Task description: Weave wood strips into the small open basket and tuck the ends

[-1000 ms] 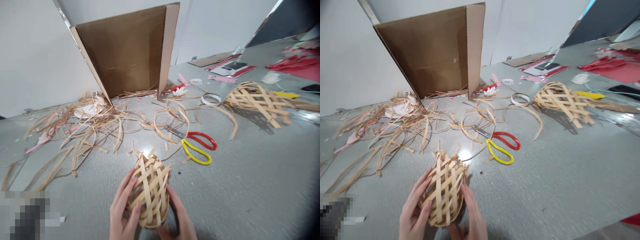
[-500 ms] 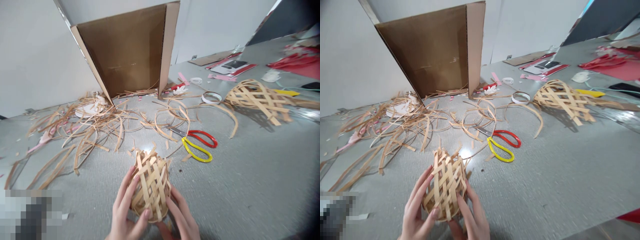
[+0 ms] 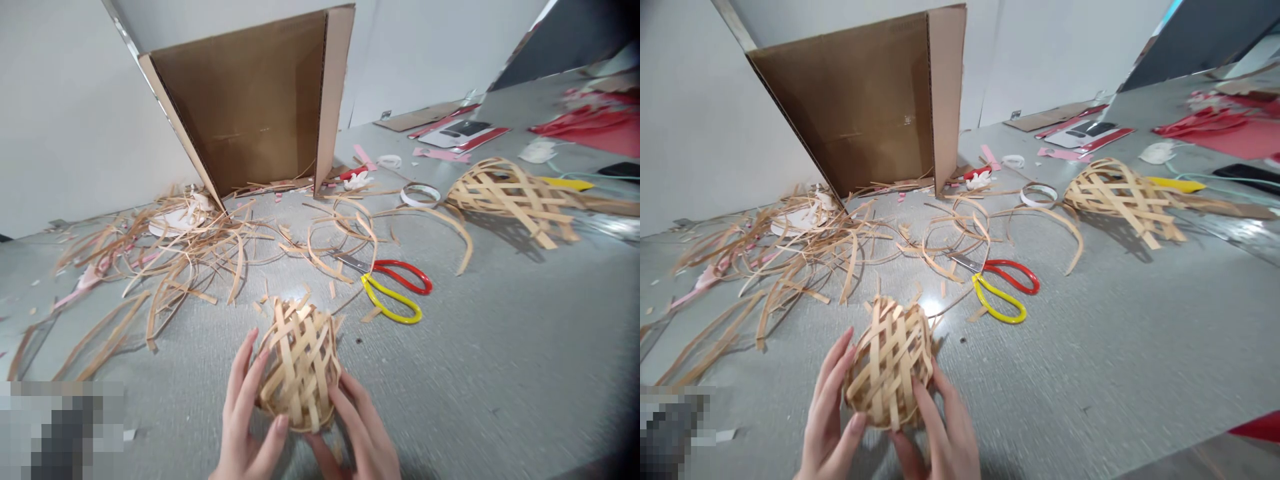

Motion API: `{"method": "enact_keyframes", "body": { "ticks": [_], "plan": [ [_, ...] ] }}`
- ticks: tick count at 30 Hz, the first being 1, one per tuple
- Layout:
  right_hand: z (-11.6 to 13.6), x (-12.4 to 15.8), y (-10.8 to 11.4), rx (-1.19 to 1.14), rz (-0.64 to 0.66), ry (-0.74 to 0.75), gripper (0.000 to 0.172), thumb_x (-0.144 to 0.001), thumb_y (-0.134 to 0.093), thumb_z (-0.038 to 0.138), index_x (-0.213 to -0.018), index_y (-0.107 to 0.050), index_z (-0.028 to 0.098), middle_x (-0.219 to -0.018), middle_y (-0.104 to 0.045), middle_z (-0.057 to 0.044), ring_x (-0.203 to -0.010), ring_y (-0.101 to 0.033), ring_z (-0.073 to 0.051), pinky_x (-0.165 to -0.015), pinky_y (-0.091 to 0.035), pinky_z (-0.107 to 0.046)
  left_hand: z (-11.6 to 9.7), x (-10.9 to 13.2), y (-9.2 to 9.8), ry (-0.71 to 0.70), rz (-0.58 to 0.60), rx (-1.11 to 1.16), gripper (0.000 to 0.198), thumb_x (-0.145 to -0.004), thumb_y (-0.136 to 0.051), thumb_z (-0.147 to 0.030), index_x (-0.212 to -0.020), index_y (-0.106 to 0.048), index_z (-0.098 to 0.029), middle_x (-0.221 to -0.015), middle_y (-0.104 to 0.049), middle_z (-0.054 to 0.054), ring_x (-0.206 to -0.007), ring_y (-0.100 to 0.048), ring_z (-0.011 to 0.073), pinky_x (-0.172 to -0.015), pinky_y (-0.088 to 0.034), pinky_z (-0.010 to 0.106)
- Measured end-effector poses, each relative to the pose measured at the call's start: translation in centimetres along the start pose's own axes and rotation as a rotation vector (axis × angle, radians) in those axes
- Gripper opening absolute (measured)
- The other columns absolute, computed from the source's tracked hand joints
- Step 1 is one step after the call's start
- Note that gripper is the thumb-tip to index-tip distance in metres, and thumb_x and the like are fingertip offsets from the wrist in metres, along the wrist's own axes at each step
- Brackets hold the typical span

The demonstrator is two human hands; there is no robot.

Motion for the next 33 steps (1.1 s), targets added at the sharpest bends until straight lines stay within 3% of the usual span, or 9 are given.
{"method": "enact_keyframes", "body": {
  "ticks": [3,6,12,15,19,24,28,33],
  "plan": [
    [-0.1,-0.4,0.4,0.064,-0.053,-0.05,0.061,-0.091,-0.059,0.03,-0.147,-0.037,0.018,-0.126,-0.059,-0.021,-0.11,-0.066,-0.034,-0.077,-0.063,-0.044,-0.4,0.1,0.0,-0.043,-0.03,-0.065,0.054,-0.092,-0.056,-0.029,-0.144,-0.044,-0.025,-0.156,-0.034,0.011,-0.142,-0.038,0.0289,-0.109,-0.045,0.043],
    [0.3,-0.8,0.5,0.073,-0.085,-0.062,0.07,-0.092,-0.059,0.037,-0.151,-0.03,0.014,-0.121,-0.06,-0.021,-0.105,-0.067,-0.033,-0.075,-0.064,-0.042,-0.8,0.2,-0.6,-0.06,0.004,-0.068,0.048,-0.092,-0.056,-0.023,-0.139,-0.05,-0.027,-0.155,-0.036,0.009,-0.14,-0.041,0.0262,-0.108,-0.046,0.039],
    [-0.1,-0.7,1.0,-0.121,-0.205,-0.104,0.055,-0.094,-0.056,0.04,-0.145,-0.044,0.021,-0.117,-0.06,-0.016,-0.101,-0.064,-0.03,-0.079,-0.061,-0.043,1.1,0.5,-0.7,0.148,0.016,0.146,0.039,-0.099,-0.037,-0.019,-0.133,-0.052,-0.03,-0.154,-0.04,0.007,-0.141,-0.041,0.0215,-0.106,-0.047,0.036],
    [-0.1,-0.3,0.7,-0.196,-0.216,-0.134,0.051,-0.094,-0.057,0.036,-0.142,-0.047,0.024,-0.122,-0.057,-0.015,-0.106,-0.062,-0.031,-0.084,-0.06,-0.044,0.8,0.5,-0.3,0.089,0.001,0.126,0.035,-0.098,-0.042,-0.028,-0.132,-0.052,-0.027,-0.152,-0.042,0.01,-0.145,-0.033,0.0258,-0.11,-0.042,0.042],
    [0.6,-0.1,0.4,-0.237,-0.192,-0.144,0.045,-0.094,-0.053,0.026,-0.139,-0.05,0.025,-0.123,-0.055,-0.014,-0.107,-0.062,-0.029,-0.083,-0.06,-0.041,-0.5,0.3,-0.7,-0.031,0.041,-0.002,0.052,-0.092,-0.053,-0.046,-0.137,-0.047,-0.021,-0.155,-0.034,0.017,-0.141,-0.039,0.0331,-0.105,-0.046,0.045],
    [0.7,-0.6,0.5,-0.245,-0.097,-0.096,0.045,-0.096,-0.051,0.027,-0.141,-0.048,0.025,-0.121,-0.053,-0.013,-0.104,-0.062,-0.027,-0.079,-0.06,-0.038,-1.0,-0.1,-0.8,-0.051,0.065,-0.122,0.048,-0.092,-0.052,-0.025,-0.138,-0.044,-0.021,-0.154,-0.032,0.017,-0.139,-0.041,0.0287,-0.104,-0.047,0.041],
    [0.2,-1.8,2.1,-0.223,-0.015,0.012,0.041,-0.096,-0.049,0.022,-0.137,-0.051,0.026,-0.118,-0.054,-0.012,-0.101,-0.062,-0.025,-0.079,-0.06,-0.037,-1.3,-0.4,-0.6,-0.075,0.077,-0.117,0.049,-0.089,-0.05,-0.02,-0.138,-0.044,-0.021,-0.151,-0.034,0.017,-0.138,-0.042,0.0274,-0.103,-0.049,0.039],
    [-1.7,-5.8,5.3,-0.096,-0.107,-0.057,0.036,-0.093,-0.054,0.02,-0.13,-0.054,0.023,-0.118,-0.06,-0.012,-0.108,-0.06,-0.026,-0.088,-0.057,-0.041,-2.1,0.0,-1.0,-0.16,0.055,-0.195,0.061,-0.084,-0.056,-0.021,-0.143,-0.042,-0.022,-0.153,-0.033,0.016,-0.138,-0.04,0.0322,-0.104,-0.046,0.047]
  ]
}}
Point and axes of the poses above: each hand's wrist, its own x-axis away from the middle knuckle, its own y-axis out of the back of the hand, z = x × y, the point moved 9 cm from there along -x, towards the middle knuckle
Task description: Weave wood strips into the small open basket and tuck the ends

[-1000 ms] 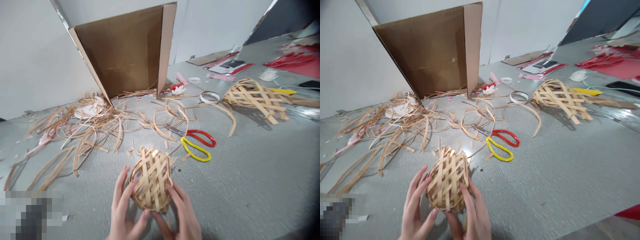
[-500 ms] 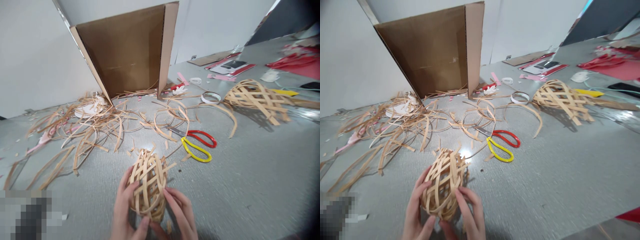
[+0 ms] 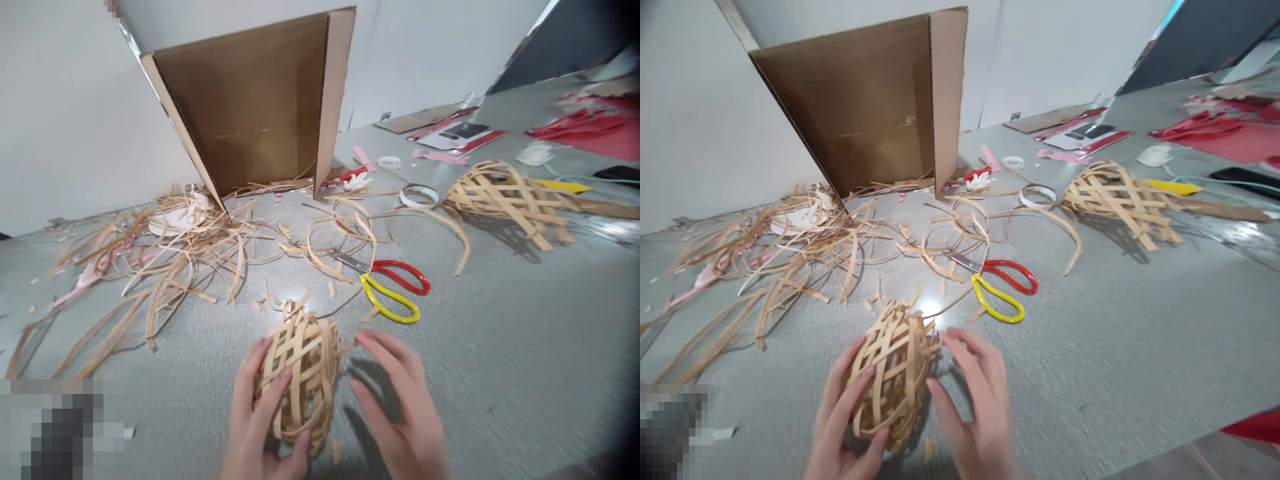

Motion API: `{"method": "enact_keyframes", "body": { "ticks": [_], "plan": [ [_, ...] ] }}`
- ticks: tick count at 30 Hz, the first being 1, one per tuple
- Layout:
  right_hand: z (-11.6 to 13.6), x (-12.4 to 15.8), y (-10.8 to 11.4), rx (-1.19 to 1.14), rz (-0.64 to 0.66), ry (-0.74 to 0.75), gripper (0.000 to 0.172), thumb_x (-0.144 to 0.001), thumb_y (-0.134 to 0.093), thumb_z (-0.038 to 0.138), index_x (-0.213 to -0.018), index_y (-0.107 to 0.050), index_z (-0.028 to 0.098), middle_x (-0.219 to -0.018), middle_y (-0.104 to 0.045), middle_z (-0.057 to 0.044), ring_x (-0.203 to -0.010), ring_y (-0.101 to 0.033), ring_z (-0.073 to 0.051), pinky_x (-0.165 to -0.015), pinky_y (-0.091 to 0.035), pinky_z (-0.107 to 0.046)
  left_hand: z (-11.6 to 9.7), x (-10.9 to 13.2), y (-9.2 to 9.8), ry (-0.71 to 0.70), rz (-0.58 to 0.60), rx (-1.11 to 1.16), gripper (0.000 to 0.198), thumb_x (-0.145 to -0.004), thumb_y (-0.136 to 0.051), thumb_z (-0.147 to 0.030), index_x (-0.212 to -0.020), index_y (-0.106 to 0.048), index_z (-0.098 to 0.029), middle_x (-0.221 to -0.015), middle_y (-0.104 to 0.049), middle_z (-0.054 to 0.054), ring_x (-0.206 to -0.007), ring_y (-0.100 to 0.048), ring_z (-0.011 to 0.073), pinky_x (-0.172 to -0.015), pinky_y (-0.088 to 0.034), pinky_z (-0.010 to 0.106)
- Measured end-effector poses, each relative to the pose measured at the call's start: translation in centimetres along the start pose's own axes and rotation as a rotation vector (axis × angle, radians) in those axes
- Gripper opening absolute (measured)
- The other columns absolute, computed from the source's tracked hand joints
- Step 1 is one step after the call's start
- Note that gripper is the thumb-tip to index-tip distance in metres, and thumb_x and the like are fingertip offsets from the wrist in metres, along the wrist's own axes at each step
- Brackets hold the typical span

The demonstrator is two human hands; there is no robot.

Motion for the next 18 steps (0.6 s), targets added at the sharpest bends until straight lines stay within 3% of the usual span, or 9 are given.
{"method": "enact_keyframes", "body": {
  "ticks": [3,5,9,12,18],
  "plan": [
    [0.4,-2.4,-0.6,-0.043,0.085,0.045,0.027,-0.091,-0.06,0.023,-0.117,-0.062,0.024,-0.112,-0.066,-0.009,-0.103,-0.064,-0.024,-0.086,-0.057,-0.039,-1.1,0.0,0.0,-0.105,-0.043,-0.055,0.073,-0.078,-0.059,-0.02,-0.148,-0.037,-0.019,-0.143,-0.045,0.014,-0.137,-0.038,0.0338,-0.107,-0.043,0.048],
    [0.0,-3.3,-1.3,-0.123,0.151,-0.006,0.021,-0.089,-0.062,0.022,-0.109,-0.066,0.026,-0.105,-0.071,-0.006,-0.096,-0.068,-0.022,-0.082,-0.059,-0.036,-1.6,-0.2,0.1,-0.157,-0.06,-0.109,0.077,-0.074,-0.06,-0.018,-0.148,-0.038,-0.018,-0.129,-0.058,0.013,-0.134,-0.042,0.0343,-0.11,-0.038,0.051],
    [-1.4,-3.4,-3.0,-0.287,0.282,-0.227,0.019,-0.085,-0.062,0.022,-0.103,-0.069,0.025,-0.089,-0.077,-0.001,-0.084,-0.073,-0.022,-0.102,-0.048,-0.049,-2.3,-0.5,0.7,-0.186,-0.119,-0.232,0.072,-0.073,-0.063,-0.022,-0.143,-0.046,-0.02,-0.113,-0.064,0.01,-0.117,-0.052,0.0319,-0.115,-0.027,0.058],
    [-1.9,-3.1,-3.8,-0.359,0.349,-0.389,0.021,-0.081,-0.062,0.024,-0.1,-0.07,0.023,-0.085,-0.077,-0.002,-0.083,-0.072,-0.022,-0.109,-0.039,-0.052,-3.0,-0.6,0.8,-0.228,-0.106,-0.313,0.064,-0.072,-0.067,-0.021,-0.135,-0.054,-0.013,-0.112,-0.06,0.012,-0.112,-0.053,0.0319,-0.113,-0.031,0.056],
    [-2.0,-3.8,-4.5,-0.426,0.397,-0.508,0.019,-0.078,-0.061,0.031,-0.09,-0.072,0.021,-0.073,-0.073,-0.002,-0.076,-0.069,-0.022,-0.088,-0.051,-0.043,-2.5,-0.6,1.0,-0.172,-0.056,-0.277,0.049,-0.074,-0.062,-0.014,-0.122,-0.061,-0.009,-0.116,-0.056,0.015,-0.116,-0.051,0.0336,-0.096,-0.048,0.043]
  ]
}}
Point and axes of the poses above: each hand's wrist, its own x-axis away from the middle knuckle, its own y-axis out of the back of the hand, z = x × y, the point moved 9 cm from there along -x, towards the middle knuckle
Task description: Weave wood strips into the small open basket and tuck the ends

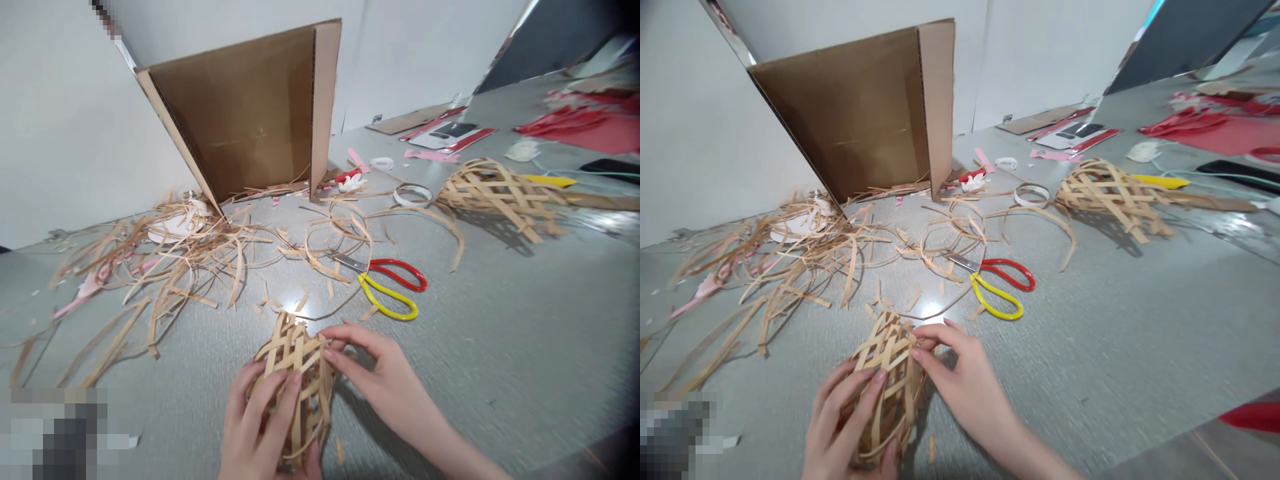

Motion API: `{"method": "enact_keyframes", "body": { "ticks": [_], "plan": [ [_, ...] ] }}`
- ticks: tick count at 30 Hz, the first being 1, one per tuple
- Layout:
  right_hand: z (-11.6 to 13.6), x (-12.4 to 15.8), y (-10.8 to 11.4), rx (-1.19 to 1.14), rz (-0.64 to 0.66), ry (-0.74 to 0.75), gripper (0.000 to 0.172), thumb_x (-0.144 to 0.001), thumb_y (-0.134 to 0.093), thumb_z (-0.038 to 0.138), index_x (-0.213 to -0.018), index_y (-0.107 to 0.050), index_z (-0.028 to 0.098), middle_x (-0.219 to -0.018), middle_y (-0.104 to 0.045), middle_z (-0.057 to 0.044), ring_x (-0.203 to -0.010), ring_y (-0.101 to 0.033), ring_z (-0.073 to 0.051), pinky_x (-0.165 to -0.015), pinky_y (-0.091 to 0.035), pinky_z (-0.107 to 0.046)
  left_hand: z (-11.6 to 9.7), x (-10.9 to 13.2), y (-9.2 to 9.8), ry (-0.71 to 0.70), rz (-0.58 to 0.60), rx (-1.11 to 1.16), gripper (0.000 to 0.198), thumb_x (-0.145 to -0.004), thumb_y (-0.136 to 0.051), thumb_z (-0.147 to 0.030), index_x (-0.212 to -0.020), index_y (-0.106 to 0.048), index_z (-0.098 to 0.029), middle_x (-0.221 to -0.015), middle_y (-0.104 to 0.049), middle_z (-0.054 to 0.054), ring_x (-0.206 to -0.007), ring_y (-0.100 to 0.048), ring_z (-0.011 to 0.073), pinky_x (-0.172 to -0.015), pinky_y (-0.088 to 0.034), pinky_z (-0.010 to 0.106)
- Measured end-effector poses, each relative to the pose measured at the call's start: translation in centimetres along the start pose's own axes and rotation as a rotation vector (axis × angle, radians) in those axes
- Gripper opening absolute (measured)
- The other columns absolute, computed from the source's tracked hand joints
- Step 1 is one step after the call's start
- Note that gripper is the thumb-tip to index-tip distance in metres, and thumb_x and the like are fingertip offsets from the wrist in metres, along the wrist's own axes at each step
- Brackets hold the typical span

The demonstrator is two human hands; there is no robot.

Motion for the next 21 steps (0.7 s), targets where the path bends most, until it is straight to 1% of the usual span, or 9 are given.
{"method": "enact_keyframes", "body": {
  "ticks": [3,6,8,10,12,15,17,19,21],
  "plan": [
    [-0.2,-0.3,-0.2,-0.005,0.019,-0.046,0.02,-0.076,-0.062,0.031,-0.088,-0.072,0.02,-0.073,-0.071,-0.002,-0.073,-0.067,-0.021,-0.079,-0.053,-0.038,0.0,0.0,-0.1,-0.033,0.025,0.004,0.049,-0.074,-0.061,-0.014,-0.123,-0.06,-0.008,-0.117,-0.055,0.016,-0.115,-0.051,0.0342,-0.095,-0.048,0.044],
    [0.3,-0.3,-0.7,0.0,0.051,-0.029,0.022,-0.077,-0.059,0.031,-0.09,-0.072,0.02,-0.082,-0.073,-0.005,-0.078,-0.067,-0.021,-0.081,-0.052,-0.037,-0.2,-0.2,-0.2,-0.064,0.035,-0.017,0.05,-0.074,-0.062,-0.016,-0.123,-0.059,-0.007,-0.116,-0.055,0.016,-0.114,-0.051,0.0343,-0.095,-0.048,0.044],
    [0.5,-0.3,-1.0,0.001,0.076,-0.019,0.023,-0.078,-0.059,0.032,-0.092,-0.071,0.02,-0.087,-0.073,-0.006,-0.082,-0.066,-0.021,-0.083,-0.051,-0.038,-0.2,-0.4,0.0,-0.048,0.001,-0.029,0.049,-0.075,-0.06,-0.018,-0.123,-0.058,-0.008,-0.114,-0.057,0.015,-0.112,-0.051,0.0338,-0.095,-0.046,0.045],
    [0.6,-0.4,-1.1,-0.012,0.094,-0.03,0.022,-0.078,-0.06,0.032,-0.093,-0.07,0.019,-0.088,-0.073,-0.006,-0.083,-0.065,-0.021,-0.083,-0.051,-0.039,-0.1,-0.6,0.4,-0.023,-0.03,-0.035,0.048,-0.076,-0.057,-0.018,-0.124,-0.057,-0.01,-0.112,-0.058,0.013,-0.111,-0.051,0.0334,-0.097,-0.043,0.047],
    [0.5,-0.6,-1.3,-0.059,0.124,-0.05,0.022,-0.078,-0.06,0.033,-0.092,-0.069,0.019,-0.086,-0.072,-0.005,-0.081,-0.065,-0.021,-0.082,-0.051,-0.038,0.2,-0.8,0.5,-0.008,-0.009,-0.041,0.049,-0.077,-0.054,-0.018,-0.125,-0.056,-0.012,-0.113,-0.059,0.013,-0.113,-0.051,0.0335,-0.098,-0.042,0.048],
    [0.2,-1.1,-1.7,-0.142,0.191,-0.084,0.02,-0.076,-0.061,0.033,-0.089,-0.068,0.019,-0.08,-0.069,-0.004,-0.077,-0.064,-0.02,-0.076,-0.051,-0.036,0.8,-0.8,0.1,-0.001,0.1,-0.071,0.054,-0.077,-0.054,-0.019,-0.13,-0.054,-0.012,-0.122,-0.059,0.014,-0.12,-0.048,0.0347,-0.098,-0.042,0.049],
    [0.1,-1.4,-1.9,-0.17,0.195,-0.111,0.016,-0.075,-0.063,0.032,-0.083,-0.065,0.019,-0.076,-0.067,-0.003,-0.073,-0.063,-0.019,-0.072,-0.051,-0.034,1.0,-0.7,-0.1,-0.003,0.136,-0.096,0.058,-0.078,-0.056,-0.023,-0.134,-0.052,-0.01,-0.127,-0.057,0.015,-0.124,-0.047,0.0362,-0.101,-0.041,0.052],
    [0.0,-1.6,-2.1,-0.19,0.176,-0.134,0.013,-0.073,-0.064,0.032,-0.076,-0.061,0.02,-0.073,-0.065,-0.002,-0.07,-0.062,-0.018,-0.069,-0.05,-0.033,1.1,-0.6,-0.1,0.014,0.114,-0.111,0.061,-0.079,-0.059,-0.026,-0.137,-0.049,-0.008,-0.129,-0.057,0.017,-0.126,-0.047,0.0361,-0.102,-0.04,0.052],
    [0.1,-1.6,-2.5,-0.217,0.164,-0.148,0.013,-0.072,-0.064,0.032,-0.073,-0.057,0.021,-0.072,-0.064,-0.001,-0.07,-0.061,-0.018,-0.068,-0.049,-0.032,1.1,-0.5,0.0,0.051,0.062,-0.106,0.062,-0.082,-0.063,-0.026,-0.139,-0.047,-0.007,-0.129,-0.058,0.017,-0.126,-0.049,0.0337,-0.102,-0.043,0.048]
  ]
}}
Point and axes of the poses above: each hand's wrist, its own x-axis away from the middle knuckle, its own y-axis out of the back of the hand, z = x × y, the point moved 9 cm from there along -x, towards the middle knuckle
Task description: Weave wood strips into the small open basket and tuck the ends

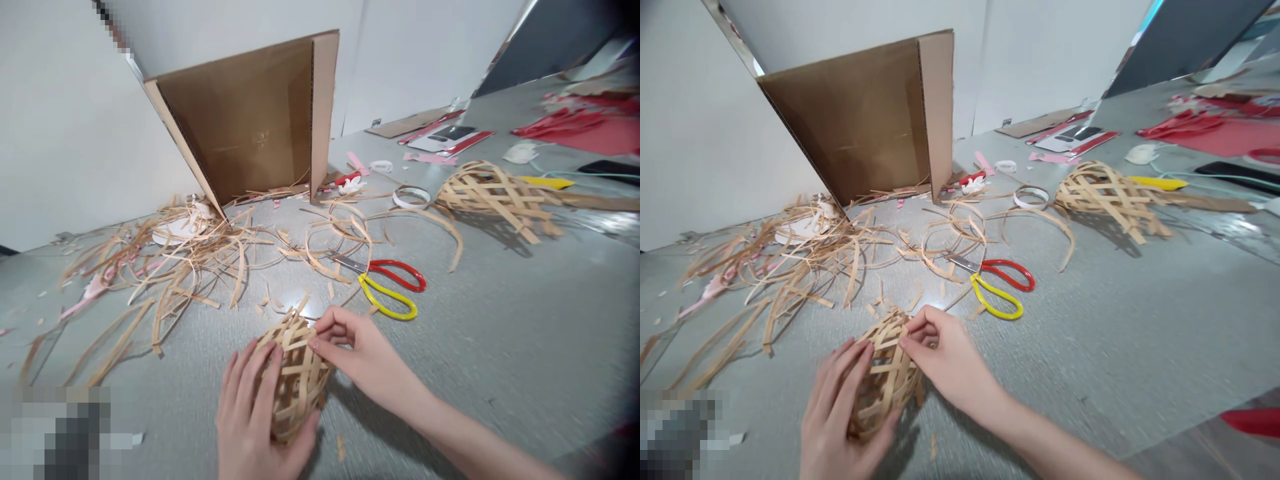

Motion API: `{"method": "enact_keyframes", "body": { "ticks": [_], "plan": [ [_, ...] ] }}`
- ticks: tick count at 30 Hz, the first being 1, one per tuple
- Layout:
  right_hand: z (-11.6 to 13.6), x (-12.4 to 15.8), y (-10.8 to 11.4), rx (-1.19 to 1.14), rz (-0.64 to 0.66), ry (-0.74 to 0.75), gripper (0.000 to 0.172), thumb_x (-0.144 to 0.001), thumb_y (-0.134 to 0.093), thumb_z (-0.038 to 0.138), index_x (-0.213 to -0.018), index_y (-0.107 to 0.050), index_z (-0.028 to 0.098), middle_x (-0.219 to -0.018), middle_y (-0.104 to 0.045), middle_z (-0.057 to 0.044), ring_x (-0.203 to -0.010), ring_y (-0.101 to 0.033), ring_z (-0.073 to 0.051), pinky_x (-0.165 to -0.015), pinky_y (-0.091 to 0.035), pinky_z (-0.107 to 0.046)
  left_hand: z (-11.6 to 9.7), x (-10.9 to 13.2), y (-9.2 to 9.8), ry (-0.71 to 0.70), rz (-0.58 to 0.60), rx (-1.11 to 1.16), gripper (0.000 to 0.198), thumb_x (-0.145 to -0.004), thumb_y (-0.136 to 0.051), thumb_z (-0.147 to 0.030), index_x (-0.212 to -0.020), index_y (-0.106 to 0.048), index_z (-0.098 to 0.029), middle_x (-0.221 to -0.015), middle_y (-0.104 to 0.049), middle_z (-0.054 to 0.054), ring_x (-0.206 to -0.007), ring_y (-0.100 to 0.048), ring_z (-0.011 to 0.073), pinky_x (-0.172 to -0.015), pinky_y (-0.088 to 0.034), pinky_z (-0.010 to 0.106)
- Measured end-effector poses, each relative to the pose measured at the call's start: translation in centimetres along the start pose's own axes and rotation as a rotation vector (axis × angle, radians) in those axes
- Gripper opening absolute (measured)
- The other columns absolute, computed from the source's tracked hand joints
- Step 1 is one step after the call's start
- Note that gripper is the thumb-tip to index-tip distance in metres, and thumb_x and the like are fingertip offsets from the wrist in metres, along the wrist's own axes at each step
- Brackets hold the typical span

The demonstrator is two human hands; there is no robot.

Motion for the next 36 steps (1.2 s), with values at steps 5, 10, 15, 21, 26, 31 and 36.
{"method": "enact_keyframes", "body": {
  "ticks": [5,10,15,21,26,31,36],
  "plan": [
    [-0.1,0.3,-0.7,-0.089,0.041,-0.043,0.015,-0.073,-0.064,0.034,-0.073,-0.056,0.021,-0.075,-0.065,0.0,-0.071,-0.062,-0.017,-0.067,-0.048,-0.03,-0.2,0.7,-0.2,0.032,-0.085,0.024,0.06,-0.082,-0.065,-0.018,-0.139,-0.048,-0.01,-0.126,-0.061,0.016,-0.126,-0.051,0.0336,-0.097,-0.048,0.046],
    [0.0,0.7,-0.4,-0.064,0.021,-0.047,0.013,-0.071,-0.063,0.032,-0.074,-0.06,0.02,-0.075,-0.064,-0.001,-0.074,-0.061,-0.017,-0.071,-0.048,-0.03,-0.7,0.9,-0.3,0.0,-0.078,-0.021,0.057,-0.079,-0.068,-0.019,-0.134,-0.053,-0.011,-0.125,-0.061,0.015,-0.124,-0.05,0.0363,-0.094,-0.051,0.048],
    [-0.9,0.8,-0.8,-0.08,0.011,-0.094,0.015,-0.07,-0.059,0.029,-0.081,-0.062,0.019,-0.075,-0.062,-0.001,-0.07,-0.056,-0.015,-0.066,-0.045,-0.028,-1.4,0.5,0.5,-0.005,-0.181,-0.011,0.035,-0.079,-0.062,-0.014,-0.114,-0.064,-0.009,-0.111,-0.064,0.013,-0.118,-0.054,0.0346,-0.092,-0.05,0.046],
    [-0.4,0.9,-1.2,0.003,0.007,-0.016,0.014,-0.077,-0.054,0.025,-0.088,-0.061,0.02,-0.063,-0.053,0.004,-0.061,-0.053,-0.015,-0.06,-0.042,-0.027,-1.5,0.7,0.3,-0.031,-0.163,-0.04,0.037,-0.077,-0.063,-0.009,-0.114,-0.064,-0.012,-0.111,-0.064,0.012,-0.119,-0.054,0.0331,-0.092,-0.05,0.046],
    [1.1,1.6,-0.9,0.137,-0.021,0.077,0.018,-0.083,-0.05,0.026,-0.094,-0.063,0.02,-0.088,-0.07,-0.006,-0.087,-0.067,-0.021,-0.08,-0.051,-0.035,-1.4,0.7,0.7,0.025,-0.206,-0.013,0.035,-0.08,-0.057,-0.003,-0.114,-0.063,-0.011,-0.112,-0.063,0.012,-0.12,-0.054,0.0293,-0.099,-0.043,0.044],
    [1.2,1.5,-0.9,0.187,-0.006,0.077,0.024,-0.086,-0.049,0.028,-0.099,-0.067,0.02,-0.102,-0.073,-0.01,-0.1,-0.068,-0.024,-0.091,-0.051,-0.041,-1.7,0.3,0.6,0.034,-0.186,-0.027,0.033,-0.082,-0.054,0.001,-0.113,-0.063,-0.009,-0.113,-0.061,0.012,-0.122,-0.052,0.0271,-0.106,-0.038,0.04],
    [1.1,1.4,-0.9,0.146,0.019,0.073,0.021,-0.087,-0.05,0.029,-0.099,-0.065,0.02,-0.105,-0.071,-0.009,-0.1,-0.067,-0.022,-0.091,-0.051,-0.037,-1.5,0.5,0.6,0.025,-0.19,-0.016,0.034,-0.083,-0.054,0.001,-0.114,-0.063,-0.009,-0.115,-0.06,0.012,-0.128,-0.048,0.0279,-0.108,-0.035,0.04]
  ]
}}
Point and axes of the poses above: each hand's wrist, its own x-axis away from the middle knuckle, its own y-axis out of the back of the hand, z = x × y, the point moved 9 cm from there along -x, towards the middle knuckle
